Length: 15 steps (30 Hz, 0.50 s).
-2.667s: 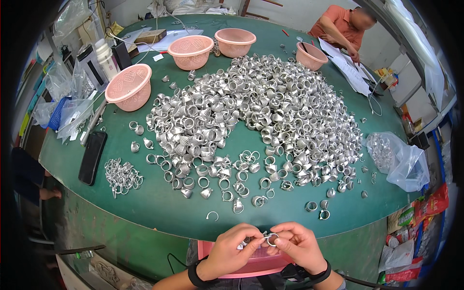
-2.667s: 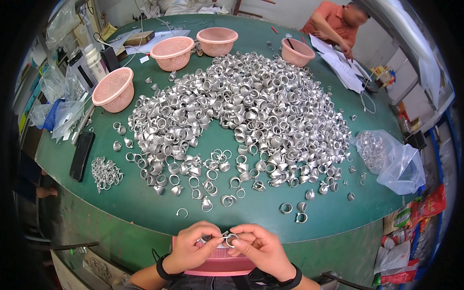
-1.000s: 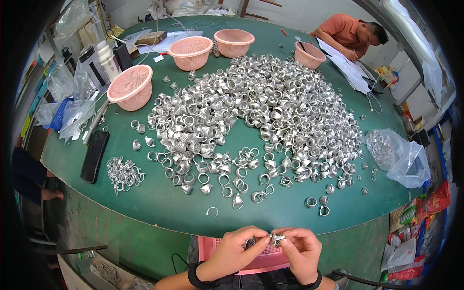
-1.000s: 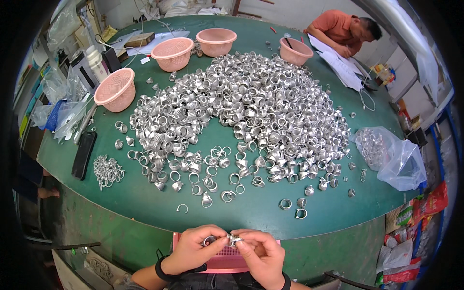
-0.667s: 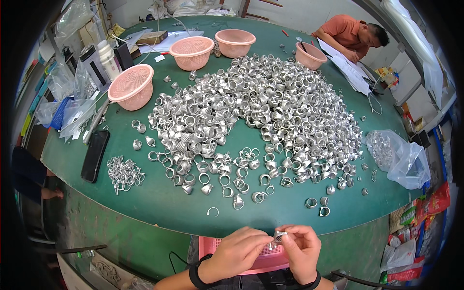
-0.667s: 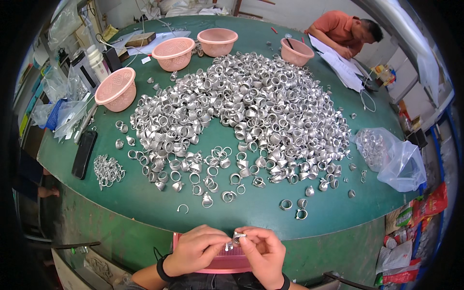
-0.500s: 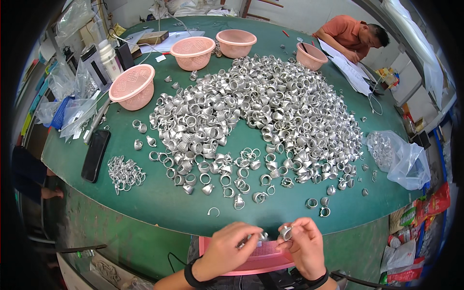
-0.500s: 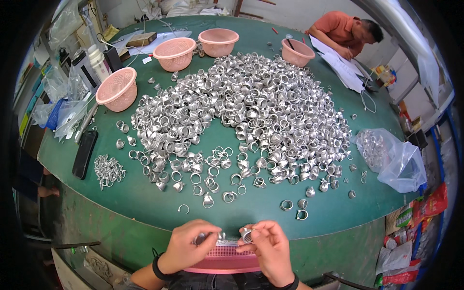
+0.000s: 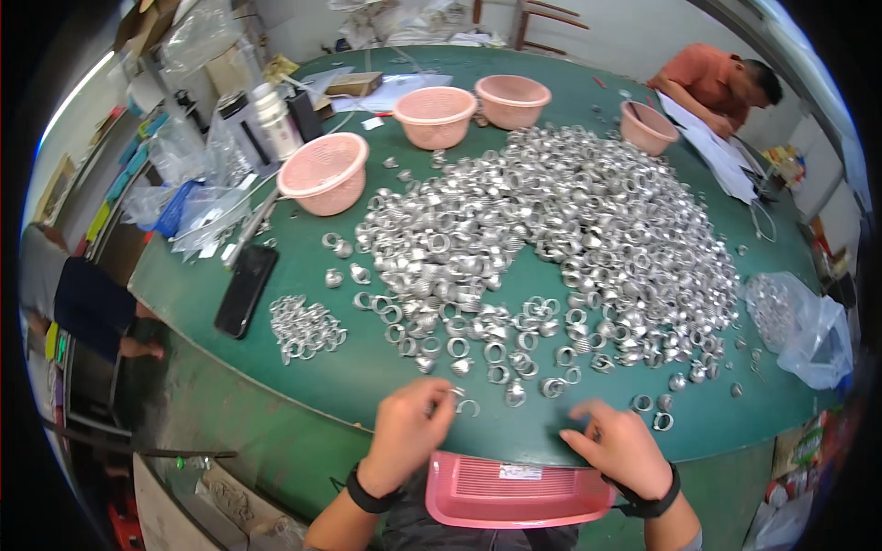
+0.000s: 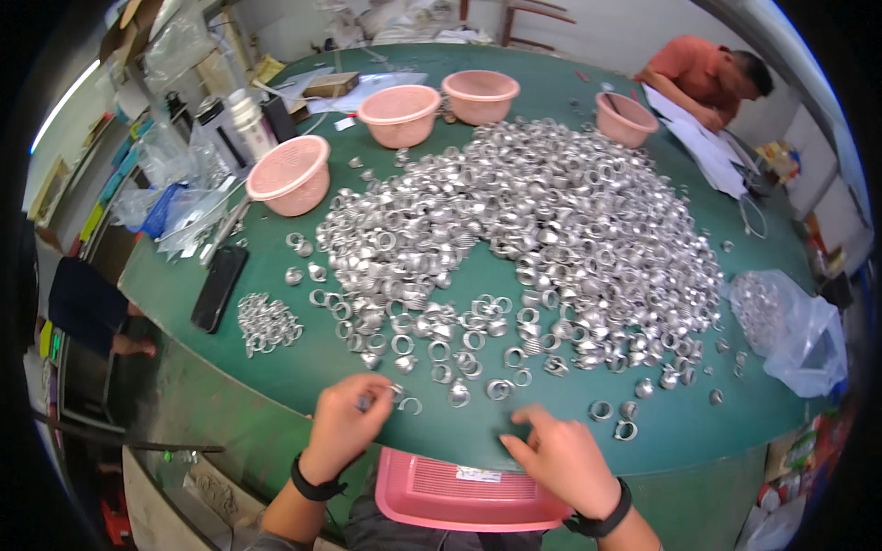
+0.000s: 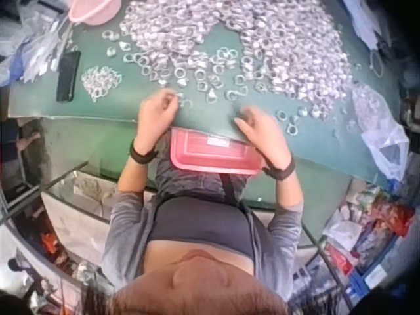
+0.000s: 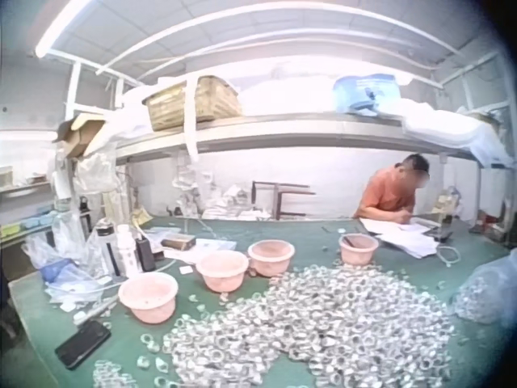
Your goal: Inspecting and sorting a large quantity of metal rings on a workbench.
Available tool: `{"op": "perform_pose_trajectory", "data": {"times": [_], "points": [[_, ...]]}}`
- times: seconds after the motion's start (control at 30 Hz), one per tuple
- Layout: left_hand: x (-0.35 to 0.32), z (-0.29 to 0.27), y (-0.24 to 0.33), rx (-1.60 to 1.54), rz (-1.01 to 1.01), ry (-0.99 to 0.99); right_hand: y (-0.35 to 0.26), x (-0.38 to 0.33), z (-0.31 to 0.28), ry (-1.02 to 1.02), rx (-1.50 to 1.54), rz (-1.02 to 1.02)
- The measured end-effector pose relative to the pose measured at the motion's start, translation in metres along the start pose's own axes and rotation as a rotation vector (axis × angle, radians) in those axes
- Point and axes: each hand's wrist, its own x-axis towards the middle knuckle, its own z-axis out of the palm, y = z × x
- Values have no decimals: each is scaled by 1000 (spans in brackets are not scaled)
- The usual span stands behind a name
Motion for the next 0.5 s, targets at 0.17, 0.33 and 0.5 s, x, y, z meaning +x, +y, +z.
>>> {"op": "perform_pose_trajectory", "data": {"times": [0.17, 0.33, 0.5], "points": [[1, -2, 6, 156, -86, 59, 8, 33, 9, 133, -222, -96], [-6, 3, 28, 53, 7, -78, 20, 38, 15, 186, -199, -150], [-14, 18, 43, -251, -54, -340, -1, 11, 7, 118, 84, -173]]}}
